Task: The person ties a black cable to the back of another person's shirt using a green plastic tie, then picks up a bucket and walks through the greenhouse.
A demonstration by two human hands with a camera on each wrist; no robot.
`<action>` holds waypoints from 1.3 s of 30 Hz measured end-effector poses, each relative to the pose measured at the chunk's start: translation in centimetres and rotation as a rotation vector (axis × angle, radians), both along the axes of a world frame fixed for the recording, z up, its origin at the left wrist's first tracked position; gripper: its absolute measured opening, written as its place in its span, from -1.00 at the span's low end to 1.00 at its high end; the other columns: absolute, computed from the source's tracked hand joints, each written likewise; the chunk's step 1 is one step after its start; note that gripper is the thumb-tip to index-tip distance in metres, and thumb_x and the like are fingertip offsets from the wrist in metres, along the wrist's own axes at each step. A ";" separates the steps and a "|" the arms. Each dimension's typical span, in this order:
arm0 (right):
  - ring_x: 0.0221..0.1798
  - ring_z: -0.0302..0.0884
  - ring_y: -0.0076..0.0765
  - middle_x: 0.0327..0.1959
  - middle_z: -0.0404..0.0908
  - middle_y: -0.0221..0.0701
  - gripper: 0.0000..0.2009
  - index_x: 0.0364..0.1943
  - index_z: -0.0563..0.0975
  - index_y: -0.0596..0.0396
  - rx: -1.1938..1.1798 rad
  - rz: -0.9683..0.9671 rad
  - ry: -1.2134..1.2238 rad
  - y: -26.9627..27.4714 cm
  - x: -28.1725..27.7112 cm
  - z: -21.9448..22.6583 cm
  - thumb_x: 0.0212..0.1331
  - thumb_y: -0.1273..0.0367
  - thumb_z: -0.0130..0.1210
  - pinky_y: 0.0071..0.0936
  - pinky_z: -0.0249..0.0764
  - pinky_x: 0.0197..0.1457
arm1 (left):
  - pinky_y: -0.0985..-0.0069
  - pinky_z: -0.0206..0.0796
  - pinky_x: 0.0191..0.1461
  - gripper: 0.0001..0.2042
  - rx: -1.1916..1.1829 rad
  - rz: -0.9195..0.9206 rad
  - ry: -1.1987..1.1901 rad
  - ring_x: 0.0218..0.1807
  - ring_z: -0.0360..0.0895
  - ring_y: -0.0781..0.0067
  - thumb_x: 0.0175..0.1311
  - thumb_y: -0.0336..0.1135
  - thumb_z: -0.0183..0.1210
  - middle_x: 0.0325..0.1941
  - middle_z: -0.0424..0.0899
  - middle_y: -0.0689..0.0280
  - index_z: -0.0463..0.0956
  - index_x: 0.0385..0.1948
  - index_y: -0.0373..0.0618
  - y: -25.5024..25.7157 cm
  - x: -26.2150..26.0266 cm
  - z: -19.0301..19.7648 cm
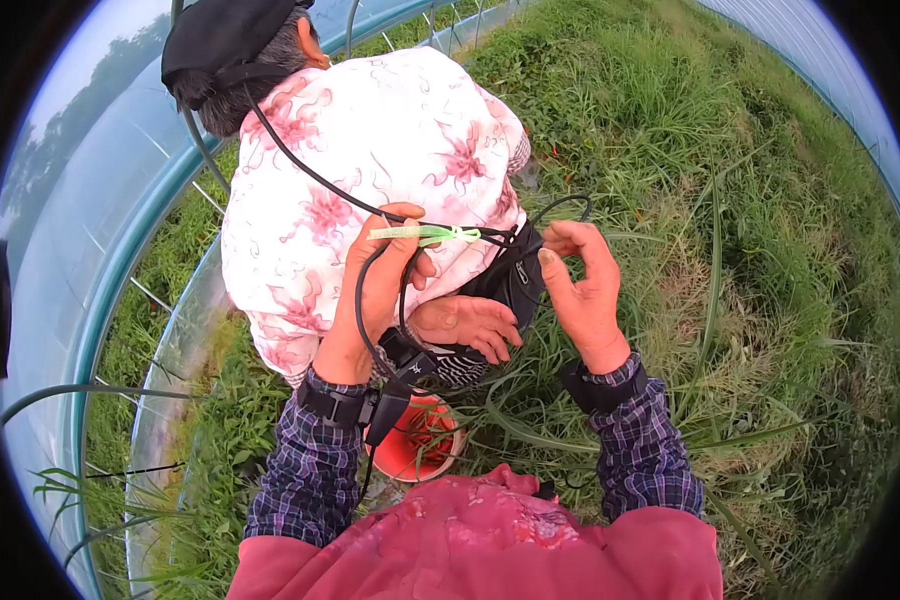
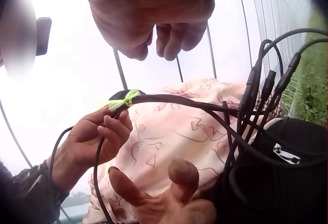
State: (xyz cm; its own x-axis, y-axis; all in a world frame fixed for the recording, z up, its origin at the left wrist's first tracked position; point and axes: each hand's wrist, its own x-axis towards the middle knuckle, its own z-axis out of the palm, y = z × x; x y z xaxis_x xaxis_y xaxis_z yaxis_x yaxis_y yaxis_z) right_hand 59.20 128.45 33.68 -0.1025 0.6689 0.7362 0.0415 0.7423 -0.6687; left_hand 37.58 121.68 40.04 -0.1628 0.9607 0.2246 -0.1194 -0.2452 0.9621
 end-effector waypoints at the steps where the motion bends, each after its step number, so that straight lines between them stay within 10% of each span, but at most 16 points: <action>1: -0.19 0.45 -0.50 -0.22 0.51 -0.38 -0.73 -0.09 0.45 0.19 -0.060 -0.009 0.026 -0.8 0.6 -0.8 0.12 0.47 0.15 -0.53 0.38 -0.07 | 0.70 0.26 -0.45 -0.76 0.029 -0.044 0.059 -0.48 0.44 0.64 0.33 -0.36 0.00 -0.39 0.54 0.32 0.36 -0.01 -0.20 -0.1 -0.5 -0.1; 13: -0.21 0.51 -0.49 -0.26 0.57 -0.37 -0.75 -0.06 0.44 0.22 -0.662 0.182 0.105 -13.0 2.9 -7.5 0.21 0.41 0.07 -0.56 0.43 -0.12 | 0.69 0.30 -0.40 -0.69 0.011 -0.084 0.024 -0.37 0.51 0.58 0.37 -0.24 0.00 -0.21 0.57 0.25 0.34 0.07 -0.15 -0.6 -0.7 -0.8; 19: 0.30 0.17 0.01 0.19 0.32 -0.12 -0.26 0.24 0.20 0.14 -0.155 0.171 -0.474 -15.4 -6.7 -7.4 -0.09 0.28 0.28 -0.12 0.09 0.34 | 0.64 0.36 -0.34 -0.66 -0.075 -0.074 -0.068 -0.29 0.53 0.51 0.41 -0.16 -0.08 -0.15 0.48 0.26 0.27 0.10 -0.14 -1.9 1.7 0.5; 24: -0.21 0.48 0.07 -0.30 0.50 -0.13 -0.68 -0.06 0.44 0.18 -0.273 0.230 -0.465 -15.9 -6.5 -9.3 0.05 0.46 0.07 -0.20 0.41 -0.09 | 0.60 0.39 -0.29 -0.60 -0.024 -0.051 0.013 -0.28 0.53 0.50 0.39 -0.14 -0.05 -0.14 0.48 0.26 0.23 0.14 -0.18 -1.6 -0.5 -1.6; 33: -0.27 0.45 -0.09 -0.35 0.49 -0.27 -0.83 -0.23 0.52 0.17 -0.172 -0.128 -0.533 -14.3 3.0 -6.0 0.06 0.49 0.12 -0.31 0.40 -0.20 | 0.63 0.40 -0.34 -0.57 0.039 0.045 0.245 -0.31 0.55 0.46 0.33 -0.06 0.03 -0.17 0.49 0.20 0.30 0.07 -0.18 -0.1 -1.9 -5.1; 39: -0.46 0.35 -0.48 -0.47 0.46 -0.38 -0.78 -0.13 0.49 0.23 -0.178 -0.289 -0.215 -14.4 6.5 -2.4 0.29 0.35 -0.02 -0.57 0.32 -0.34 | 0.64 0.37 -0.25 -0.51 0.039 -0.077 0.301 -0.20 0.52 0.50 0.25 -0.38 0.13 -0.14 0.51 0.20 0.20 0.19 -0.23 -0.8 -2.3 -5.8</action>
State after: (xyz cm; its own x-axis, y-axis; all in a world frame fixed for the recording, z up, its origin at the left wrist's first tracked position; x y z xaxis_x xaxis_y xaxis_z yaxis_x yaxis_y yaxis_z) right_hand 65.73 114.00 31.30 -0.0308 0.8078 0.5887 0.3847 0.5532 -0.7389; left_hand 35.23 120.87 34.28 -0.0101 0.9574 0.2885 0.1500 -0.2838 0.9471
